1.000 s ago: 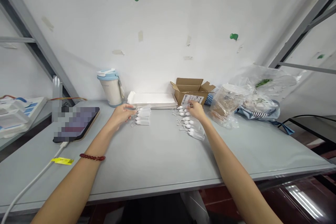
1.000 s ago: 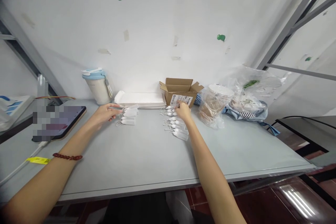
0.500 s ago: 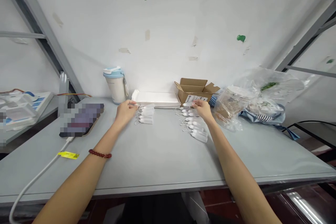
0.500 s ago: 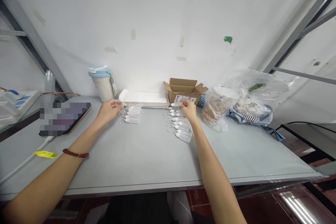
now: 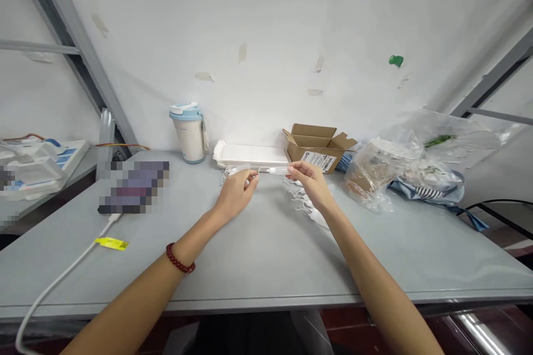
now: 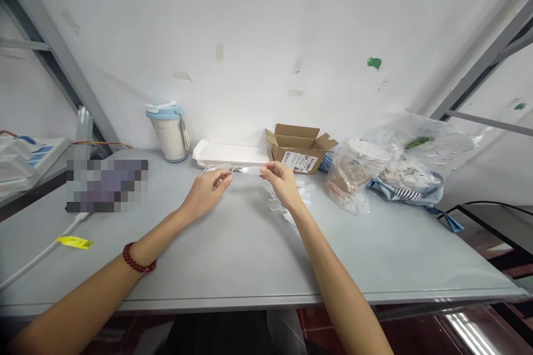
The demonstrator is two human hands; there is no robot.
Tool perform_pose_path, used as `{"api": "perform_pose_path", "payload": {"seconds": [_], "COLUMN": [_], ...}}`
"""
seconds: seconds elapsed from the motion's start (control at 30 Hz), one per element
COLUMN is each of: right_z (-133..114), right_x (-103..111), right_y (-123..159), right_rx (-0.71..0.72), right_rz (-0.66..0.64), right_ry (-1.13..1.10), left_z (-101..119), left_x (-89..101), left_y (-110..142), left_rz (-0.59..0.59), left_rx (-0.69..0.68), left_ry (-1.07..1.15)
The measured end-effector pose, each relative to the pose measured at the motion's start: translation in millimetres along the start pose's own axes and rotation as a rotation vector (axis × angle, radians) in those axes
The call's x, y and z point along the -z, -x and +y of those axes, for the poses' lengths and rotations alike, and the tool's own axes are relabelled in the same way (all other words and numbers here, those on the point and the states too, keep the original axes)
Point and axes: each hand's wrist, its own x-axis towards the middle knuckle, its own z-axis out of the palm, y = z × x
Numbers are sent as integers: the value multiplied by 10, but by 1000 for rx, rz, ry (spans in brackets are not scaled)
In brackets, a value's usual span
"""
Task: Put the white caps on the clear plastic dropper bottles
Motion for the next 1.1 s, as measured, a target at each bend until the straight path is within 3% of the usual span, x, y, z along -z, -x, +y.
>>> {"api": "perform_pose_path", "payload": {"seconds": [0.27,0.57,1.1], "right_z": [18,45,150], "right_x": [-10,-29,-55], "right_y": [10,7,2], "right_rx": [-16,-17,18], "right_rz": [13,4,-33], "right_ry": [7,-17,20], "left_z": [40,-63,-67], "left_x": [45,28,15], "left_y": [-2,-34,-20], "left_rz": [-37,-69,-44], "left_rx": [47,95,41], "left_ry": [158,266,203]}}
